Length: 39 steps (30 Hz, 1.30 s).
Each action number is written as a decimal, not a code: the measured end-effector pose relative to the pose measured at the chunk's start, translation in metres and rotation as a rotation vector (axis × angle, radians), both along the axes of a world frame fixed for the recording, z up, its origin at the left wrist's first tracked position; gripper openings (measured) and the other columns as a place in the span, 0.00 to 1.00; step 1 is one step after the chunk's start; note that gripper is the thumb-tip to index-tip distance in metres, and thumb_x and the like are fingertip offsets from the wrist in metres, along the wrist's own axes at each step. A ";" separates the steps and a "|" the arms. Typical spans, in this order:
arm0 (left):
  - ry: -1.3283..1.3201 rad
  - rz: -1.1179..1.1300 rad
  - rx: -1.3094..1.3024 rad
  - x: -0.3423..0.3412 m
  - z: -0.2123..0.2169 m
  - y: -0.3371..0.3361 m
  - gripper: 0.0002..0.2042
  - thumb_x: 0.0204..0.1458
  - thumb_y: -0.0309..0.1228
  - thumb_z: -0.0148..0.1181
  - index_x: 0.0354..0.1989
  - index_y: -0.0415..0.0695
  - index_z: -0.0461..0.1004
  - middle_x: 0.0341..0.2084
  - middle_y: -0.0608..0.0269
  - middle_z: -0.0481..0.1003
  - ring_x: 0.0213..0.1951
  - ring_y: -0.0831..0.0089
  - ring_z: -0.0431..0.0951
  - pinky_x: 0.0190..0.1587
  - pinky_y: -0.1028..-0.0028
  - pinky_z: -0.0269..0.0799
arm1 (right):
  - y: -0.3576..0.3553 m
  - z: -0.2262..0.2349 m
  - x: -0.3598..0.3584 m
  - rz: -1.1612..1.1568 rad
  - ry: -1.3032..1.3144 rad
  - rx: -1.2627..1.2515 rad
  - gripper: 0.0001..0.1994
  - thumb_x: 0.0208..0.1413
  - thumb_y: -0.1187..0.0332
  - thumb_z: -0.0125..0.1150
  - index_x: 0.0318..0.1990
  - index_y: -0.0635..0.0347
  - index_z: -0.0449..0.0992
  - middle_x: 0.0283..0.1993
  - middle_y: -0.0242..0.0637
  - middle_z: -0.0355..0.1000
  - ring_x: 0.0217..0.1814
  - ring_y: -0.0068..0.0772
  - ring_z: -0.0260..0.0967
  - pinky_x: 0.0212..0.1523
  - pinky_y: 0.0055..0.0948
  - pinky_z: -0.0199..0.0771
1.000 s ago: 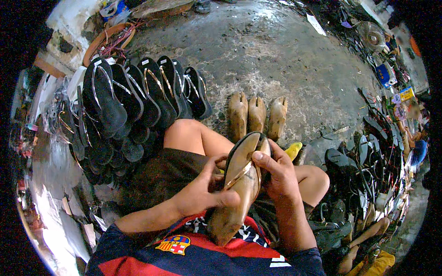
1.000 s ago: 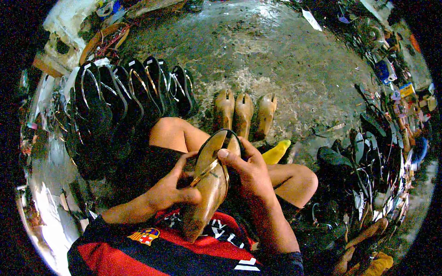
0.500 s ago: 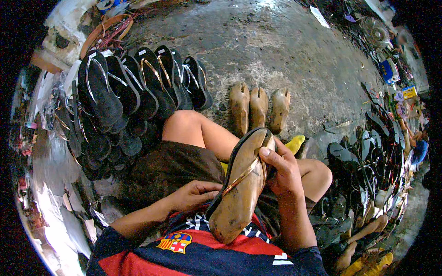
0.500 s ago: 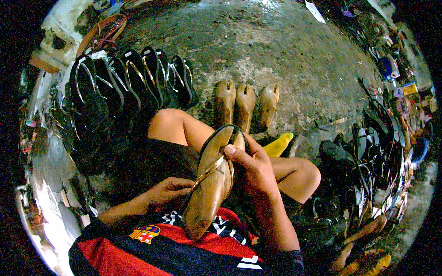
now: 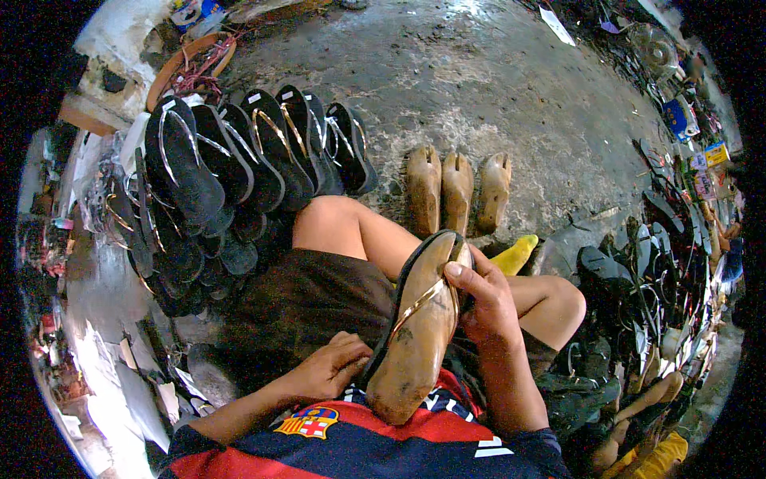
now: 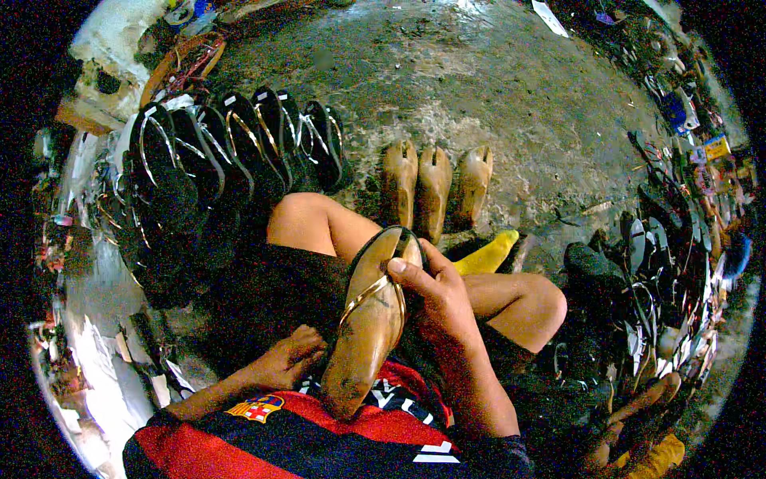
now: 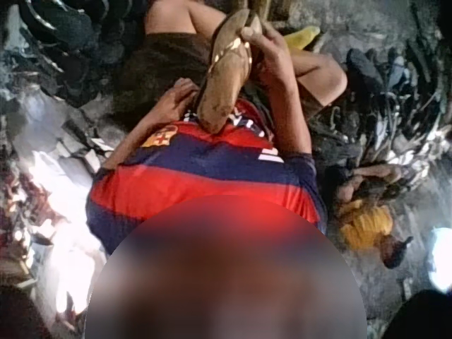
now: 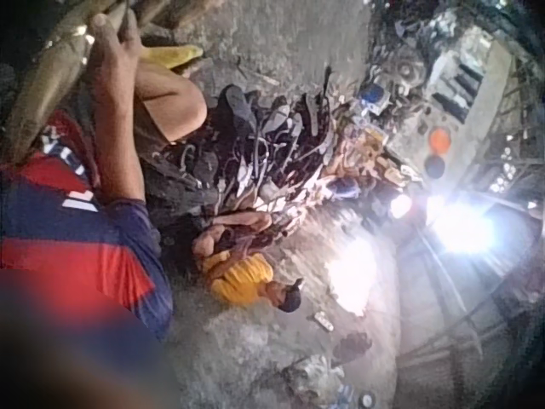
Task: The person sits on the floor and repeatedly assembles flip-flops by pressing the strap into the sole using a wooden shoe last. The person handles multiple flip-flops one at a time, pressing the strap into the sole and then placing the finished unit aside.
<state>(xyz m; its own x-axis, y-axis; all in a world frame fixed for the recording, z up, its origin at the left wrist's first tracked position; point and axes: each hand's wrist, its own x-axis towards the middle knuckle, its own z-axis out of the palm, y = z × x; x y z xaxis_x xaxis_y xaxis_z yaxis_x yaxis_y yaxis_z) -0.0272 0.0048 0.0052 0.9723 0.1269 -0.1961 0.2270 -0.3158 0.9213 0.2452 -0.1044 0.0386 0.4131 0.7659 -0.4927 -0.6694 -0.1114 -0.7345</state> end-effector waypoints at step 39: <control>-0.114 0.330 -1.195 0.130 0.007 0.016 0.34 0.59 0.42 0.68 0.70 0.43 0.61 0.55 0.64 0.74 0.53 0.72 0.74 0.57 0.68 0.71 | -0.009 -0.056 0.017 -0.014 0.004 0.346 0.38 0.59 0.50 0.66 0.70 0.65 0.61 0.68 0.42 0.67 0.69 0.44 0.65 0.69 0.44 0.63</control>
<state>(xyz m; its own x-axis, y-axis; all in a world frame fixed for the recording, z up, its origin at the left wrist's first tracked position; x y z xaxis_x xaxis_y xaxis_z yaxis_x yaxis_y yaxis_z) 0.1026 0.0213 0.0124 0.9469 0.1687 -0.2737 0.0360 0.7903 0.6117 0.2617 -0.1134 -0.0171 0.4235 0.8820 -0.2069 -0.6721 0.1528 -0.7245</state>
